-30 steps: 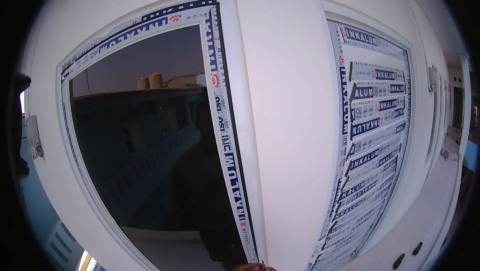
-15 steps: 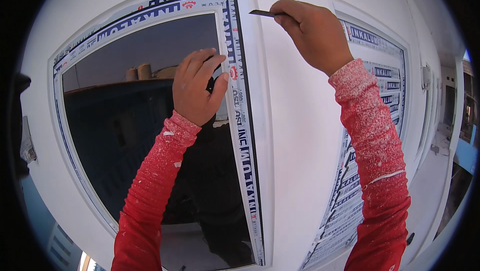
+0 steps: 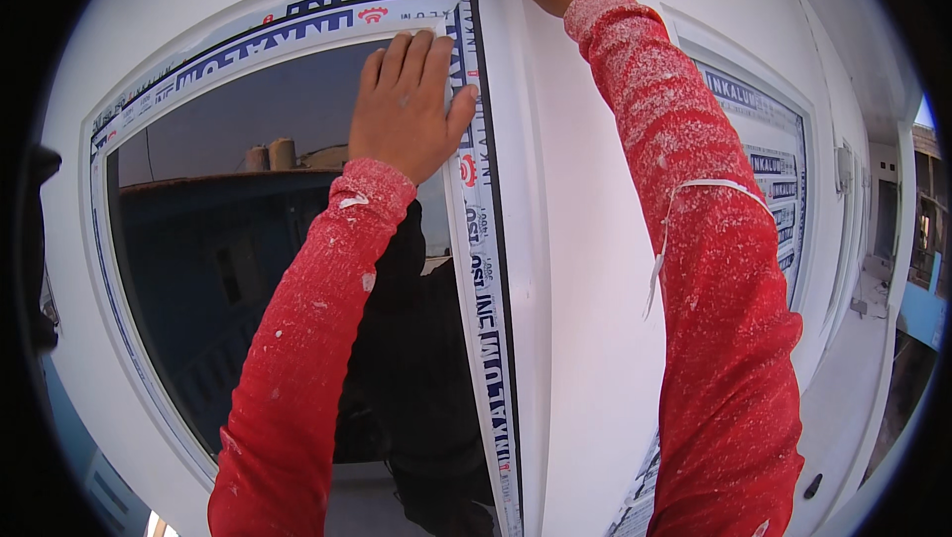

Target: The person uses a utility knife to carefully cut and peel protective film from the edges of a white window frame. They work along the bottom, side, and top edges, removing strips of film and exposing the frame surface.

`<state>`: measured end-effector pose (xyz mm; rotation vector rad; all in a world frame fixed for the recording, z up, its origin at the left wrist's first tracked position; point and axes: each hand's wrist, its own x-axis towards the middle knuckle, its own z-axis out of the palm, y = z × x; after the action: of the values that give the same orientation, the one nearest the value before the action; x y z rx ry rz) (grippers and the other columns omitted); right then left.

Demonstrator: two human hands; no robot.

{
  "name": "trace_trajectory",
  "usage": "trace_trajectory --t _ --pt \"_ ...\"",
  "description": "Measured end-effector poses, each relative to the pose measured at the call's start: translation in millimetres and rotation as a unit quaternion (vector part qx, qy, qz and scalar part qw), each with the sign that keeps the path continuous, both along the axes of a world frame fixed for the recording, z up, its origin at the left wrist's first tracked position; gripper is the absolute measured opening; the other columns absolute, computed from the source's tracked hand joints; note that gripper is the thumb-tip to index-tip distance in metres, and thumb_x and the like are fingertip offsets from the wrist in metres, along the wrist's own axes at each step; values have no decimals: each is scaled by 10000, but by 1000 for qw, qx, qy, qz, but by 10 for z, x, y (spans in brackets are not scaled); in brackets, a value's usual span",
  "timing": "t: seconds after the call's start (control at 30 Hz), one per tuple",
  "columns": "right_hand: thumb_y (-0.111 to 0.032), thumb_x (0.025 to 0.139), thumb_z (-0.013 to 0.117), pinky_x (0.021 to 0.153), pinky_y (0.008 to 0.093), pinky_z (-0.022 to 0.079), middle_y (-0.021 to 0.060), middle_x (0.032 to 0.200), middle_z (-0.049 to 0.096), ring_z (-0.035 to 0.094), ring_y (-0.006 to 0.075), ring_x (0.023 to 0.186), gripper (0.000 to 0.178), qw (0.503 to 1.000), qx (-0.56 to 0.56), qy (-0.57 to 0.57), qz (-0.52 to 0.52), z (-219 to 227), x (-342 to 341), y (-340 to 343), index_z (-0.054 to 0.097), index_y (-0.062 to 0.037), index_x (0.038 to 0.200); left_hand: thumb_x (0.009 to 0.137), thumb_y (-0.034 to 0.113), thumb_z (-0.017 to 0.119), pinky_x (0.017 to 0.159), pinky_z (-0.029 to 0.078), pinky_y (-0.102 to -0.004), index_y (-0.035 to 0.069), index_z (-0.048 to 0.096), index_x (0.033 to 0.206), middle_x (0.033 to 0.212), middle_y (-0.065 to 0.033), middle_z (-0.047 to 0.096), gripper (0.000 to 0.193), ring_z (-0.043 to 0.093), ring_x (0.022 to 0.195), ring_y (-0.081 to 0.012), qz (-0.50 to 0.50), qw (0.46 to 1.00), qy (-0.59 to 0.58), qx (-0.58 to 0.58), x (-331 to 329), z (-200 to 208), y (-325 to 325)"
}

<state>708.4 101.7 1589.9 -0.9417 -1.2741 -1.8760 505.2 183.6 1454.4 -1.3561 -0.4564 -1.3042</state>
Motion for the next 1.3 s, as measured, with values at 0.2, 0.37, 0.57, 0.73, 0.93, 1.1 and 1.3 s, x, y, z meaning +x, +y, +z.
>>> trace_trajectory --t 0.2,0.37,0.57,0.73,0.93,1.1,1.3 --pt "-212 960 535 757 461 565 125 873 702 711 333 847 197 1000 -7 -26 6 -17 -63 -72 685 -103 894 994 409 533 1156 347 -472 36 582 1335 1381 -167 588 508 494 1338 -329 -1 1000 -2 8 3 -17 -6" --pt "-193 960 525 776 457 561 126 891 704 709 336 870 198 999 -23 -33 -2 9 -48 -88 690 -96 911 988 410 534 1153 342 -478 34 577 1336 1372 -171 585 514 488 1336 -334 -5 1000 -1 13 6 -10 12" --pt "-141 947 529 782 443 566 126 928 708 710 327 900 174 995 -31 -81 -59 86 -29 -136 695 -89 945 969 410 558 1145 333 -495 31 573 1322 1353 -173 575 519 475 1328 -339 -18 999 5 30 2 -11 51" --pt "-105 934 543 790 432 575 118 963 719 717 305 932 165 988 -37 -75 -134 79 37 -197 698 -84 986 962 411 570 1141 337 -499 26 572 1323 1349 -177 575 527 476 1325 -342 -24 999 11 34 -15 -18 63" --pt "-106 926 557 782 421 580 114 972 732 722 294 936 154 983 -35 -83 -158 103 -8 -249 705 -98 968 1001 437 530 1179 324 -476 32 576 1373 1408 -175 585 552 483 1368 -339 -5 1000 -1 16 -9 -35 33" --pt "-132 920 570 730 415 589 92 905 760 744 275 872 197 972 -36 -76 -219 167 -146 -285 762 -128 875 1001 432 533 1184 322 -472 31 573 1382 1418 -176 582 555 479 1378 -337 -8 1000 2 6 -20 -37 14" --pt "-164 907 594 708 402 595 84 889 782 760 259 862 226 949 -41 -52 -307 261 -450 -243 809 -132 846 993 442 545 1182 322 -472 29 574 1381 1416 -175 586 567 492 1369 -338 -6 1000 1 8 -30 -33 5"
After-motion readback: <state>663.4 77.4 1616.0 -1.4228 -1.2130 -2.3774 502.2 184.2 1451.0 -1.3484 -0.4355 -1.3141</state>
